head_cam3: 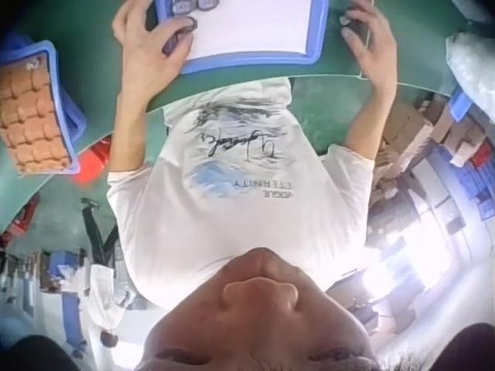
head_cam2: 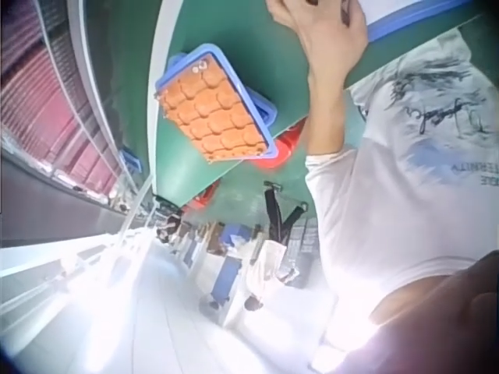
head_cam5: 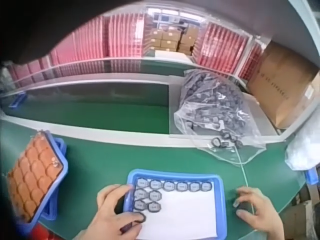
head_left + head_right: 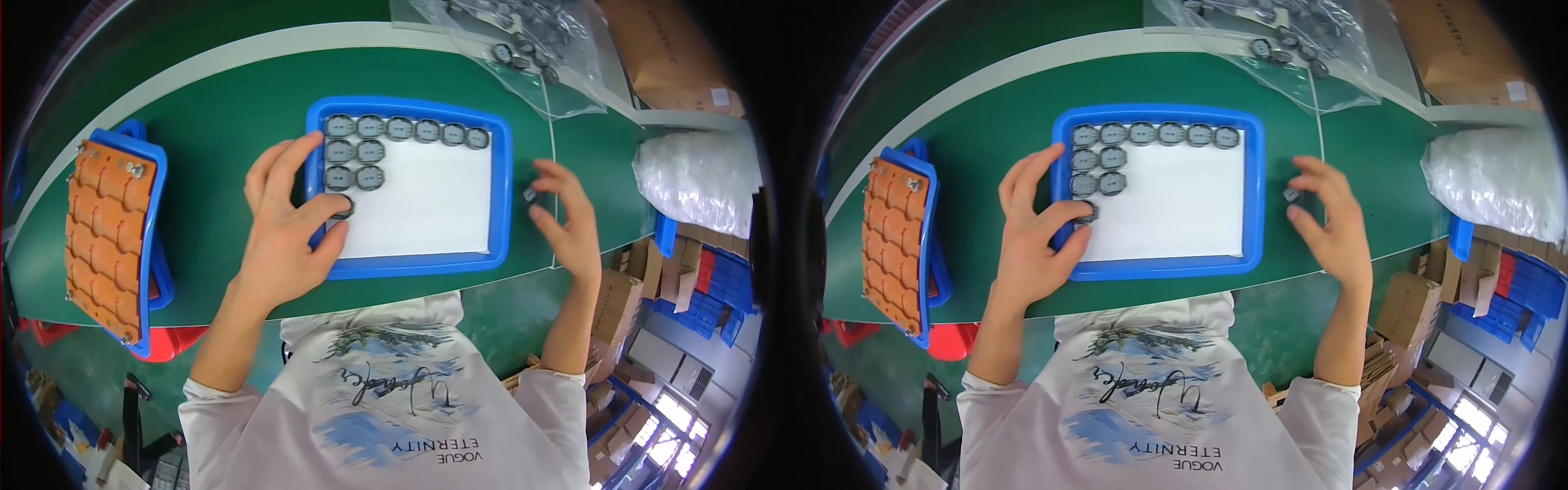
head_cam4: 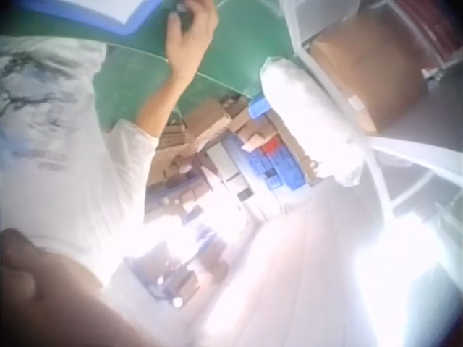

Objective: The person sorts and arranges small circular electronic components by hand into plastic trays.

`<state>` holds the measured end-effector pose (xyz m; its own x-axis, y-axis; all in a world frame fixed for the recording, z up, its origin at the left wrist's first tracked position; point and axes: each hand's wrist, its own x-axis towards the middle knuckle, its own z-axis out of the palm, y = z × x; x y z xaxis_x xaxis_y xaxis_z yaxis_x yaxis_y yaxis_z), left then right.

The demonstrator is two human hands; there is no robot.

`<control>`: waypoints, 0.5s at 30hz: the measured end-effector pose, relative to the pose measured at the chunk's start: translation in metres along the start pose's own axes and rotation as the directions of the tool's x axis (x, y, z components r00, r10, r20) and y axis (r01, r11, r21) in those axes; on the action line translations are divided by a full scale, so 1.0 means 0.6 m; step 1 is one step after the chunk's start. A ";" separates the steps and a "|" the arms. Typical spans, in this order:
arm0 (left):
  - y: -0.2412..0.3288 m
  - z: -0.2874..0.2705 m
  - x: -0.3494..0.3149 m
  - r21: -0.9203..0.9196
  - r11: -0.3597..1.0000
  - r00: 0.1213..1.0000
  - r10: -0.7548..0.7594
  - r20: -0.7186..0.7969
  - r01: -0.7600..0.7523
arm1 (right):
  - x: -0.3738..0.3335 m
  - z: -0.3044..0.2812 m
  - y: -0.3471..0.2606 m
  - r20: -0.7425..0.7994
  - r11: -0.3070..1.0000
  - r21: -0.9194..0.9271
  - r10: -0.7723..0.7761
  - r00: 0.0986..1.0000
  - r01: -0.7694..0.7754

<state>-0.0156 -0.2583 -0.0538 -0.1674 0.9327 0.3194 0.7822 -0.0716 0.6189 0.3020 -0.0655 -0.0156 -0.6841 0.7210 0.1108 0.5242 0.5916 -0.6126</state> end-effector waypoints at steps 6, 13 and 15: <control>-0.001 -0.002 -0.003 0.009 0.999 0.999 -0.033 -0.014 0.033 | -0.039 0.023 0.021 0.002 0.988 -0.153 0.006 1.000 -0.005; -0.001 0.005 -0.002 -0.049 0.998 0.999 -0.031 -0.019 0.030 | -0.006 0.075 -0.107 -0.120 0.959 -0.020 -0.284 0.951 0.284; -0.005 0.006 -0.004 -0.051 0.998 0.999 -0.029 -0.019 0.028 | 0.015 0.113 -0.152 -0.068 0.936 -0.008 -0.351 0.934 0.351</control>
<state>-0.0150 -0.2589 -0.0590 -0.2014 0.9276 0.3147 0.7453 -0.0634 0.6637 0.2137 -0.1372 -0.0118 -0.7882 0.4902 0.3722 0.2545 0.8102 -0.5281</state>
